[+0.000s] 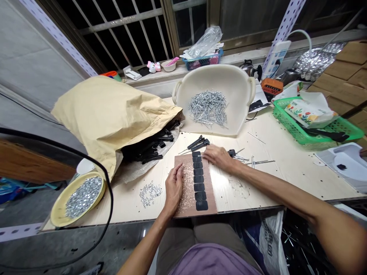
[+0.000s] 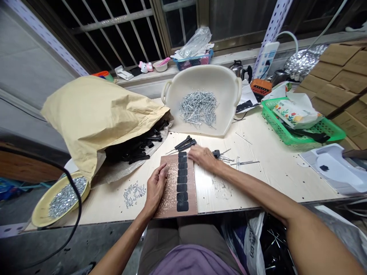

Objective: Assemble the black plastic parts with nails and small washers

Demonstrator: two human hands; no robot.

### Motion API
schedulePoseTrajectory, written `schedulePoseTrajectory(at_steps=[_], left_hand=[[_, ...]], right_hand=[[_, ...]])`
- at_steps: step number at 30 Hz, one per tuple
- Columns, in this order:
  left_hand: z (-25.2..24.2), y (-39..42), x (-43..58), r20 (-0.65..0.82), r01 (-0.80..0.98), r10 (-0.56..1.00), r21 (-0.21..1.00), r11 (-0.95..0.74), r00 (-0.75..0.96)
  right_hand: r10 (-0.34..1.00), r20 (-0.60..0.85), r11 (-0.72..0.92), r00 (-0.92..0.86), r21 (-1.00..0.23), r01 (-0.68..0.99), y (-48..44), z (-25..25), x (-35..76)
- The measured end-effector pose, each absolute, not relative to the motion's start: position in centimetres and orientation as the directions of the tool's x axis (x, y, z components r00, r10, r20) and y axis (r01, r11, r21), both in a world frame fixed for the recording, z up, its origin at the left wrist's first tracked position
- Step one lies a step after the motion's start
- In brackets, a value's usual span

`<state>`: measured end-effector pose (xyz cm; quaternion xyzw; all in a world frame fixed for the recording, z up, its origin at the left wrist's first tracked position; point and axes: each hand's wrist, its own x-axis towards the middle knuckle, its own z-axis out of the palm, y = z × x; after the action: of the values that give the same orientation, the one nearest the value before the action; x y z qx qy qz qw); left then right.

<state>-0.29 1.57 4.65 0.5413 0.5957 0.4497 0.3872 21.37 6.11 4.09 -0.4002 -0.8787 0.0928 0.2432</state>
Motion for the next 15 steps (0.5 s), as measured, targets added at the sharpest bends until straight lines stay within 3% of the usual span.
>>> schedulePoseTrajectory(at_steps=[3,4,8,15], left_hand=[[4.4,1.6,-0.3,0.006,0.294,0.992,0.955,0.031,-0.123],[4.4,1.6,-0.3,0.0,0.295,0.992,0.955,0.037,-0.124],[4.5,1.7,-0.4,0.003,0.301,0.992,0.953,0.034,-0.123],[4.6,1.7,-0.3,-0.028,0.249,0.991,0.967,0.06,-0.132]], right_hand=[[0.517,0.307,0.845,-0.799,-0.335,0.417,5.2,4.1,21.2],[0.514,0.305,0.843,-0.802,-0.352,0.406,5.1,4.1,21.3],[0.759,0.349,0.651,-0.55,-0.425,0.629,7.0,4.4,21.4],[0.595,0.299,0.794,-0.746,-0.367,0.485,6.1,4.1,20.9]])
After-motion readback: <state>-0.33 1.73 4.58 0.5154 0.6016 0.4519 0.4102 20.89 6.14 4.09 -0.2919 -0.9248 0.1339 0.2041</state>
